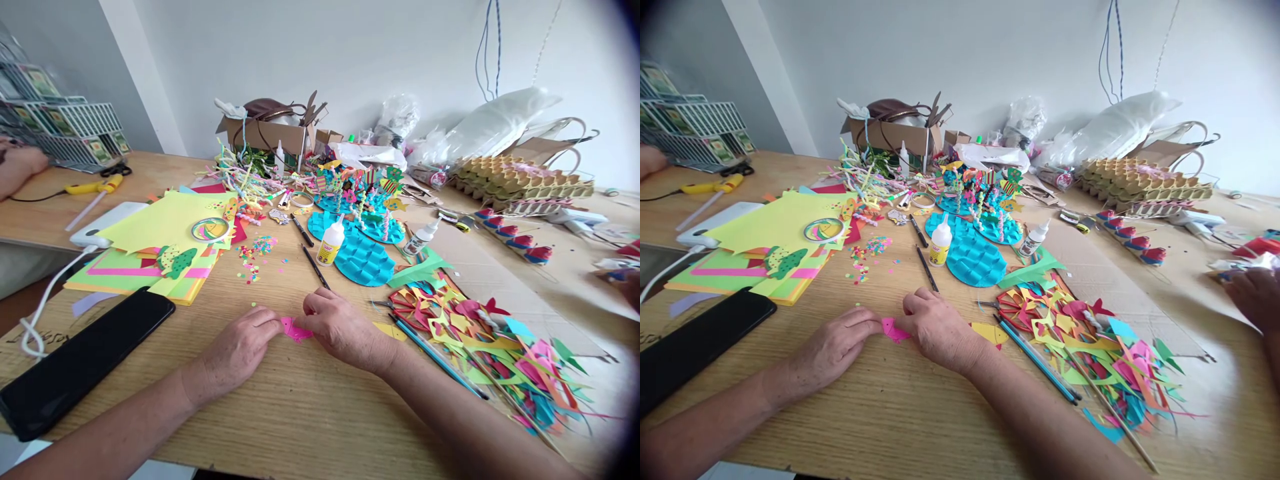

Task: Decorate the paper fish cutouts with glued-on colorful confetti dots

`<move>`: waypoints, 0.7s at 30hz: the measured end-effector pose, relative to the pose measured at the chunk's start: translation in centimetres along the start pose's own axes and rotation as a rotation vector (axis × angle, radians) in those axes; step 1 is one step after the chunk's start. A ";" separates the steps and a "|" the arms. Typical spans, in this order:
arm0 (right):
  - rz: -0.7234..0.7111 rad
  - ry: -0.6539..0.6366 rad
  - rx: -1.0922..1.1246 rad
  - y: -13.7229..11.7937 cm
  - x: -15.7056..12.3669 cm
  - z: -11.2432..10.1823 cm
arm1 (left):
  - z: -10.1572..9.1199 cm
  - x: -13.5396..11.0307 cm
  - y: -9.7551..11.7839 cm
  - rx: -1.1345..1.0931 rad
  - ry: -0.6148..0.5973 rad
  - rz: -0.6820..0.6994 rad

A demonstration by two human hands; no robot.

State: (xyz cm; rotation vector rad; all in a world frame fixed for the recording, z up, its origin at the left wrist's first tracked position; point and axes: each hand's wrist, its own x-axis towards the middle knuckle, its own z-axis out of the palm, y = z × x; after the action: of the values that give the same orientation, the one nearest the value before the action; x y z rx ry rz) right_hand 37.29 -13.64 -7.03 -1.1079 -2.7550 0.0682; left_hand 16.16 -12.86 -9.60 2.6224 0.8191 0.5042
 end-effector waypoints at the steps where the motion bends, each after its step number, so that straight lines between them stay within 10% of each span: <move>1: 0.001 0.000 -0.001 0.0 0.0 0.1 | 0.0 0.0 0.0 0.005 0.000 0.001; 21: 0.094 0.029 0.145 -0.2 0.1 -0.1 | -0.1 0.1 0.1 0.005 0.017 0.021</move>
State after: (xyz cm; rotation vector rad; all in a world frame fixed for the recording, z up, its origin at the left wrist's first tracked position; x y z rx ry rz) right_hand 37.09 -13.71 -6.90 -1.1884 -2.6244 0.2575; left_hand 16.26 -12.87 -9.47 2.6376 0.7996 0.5313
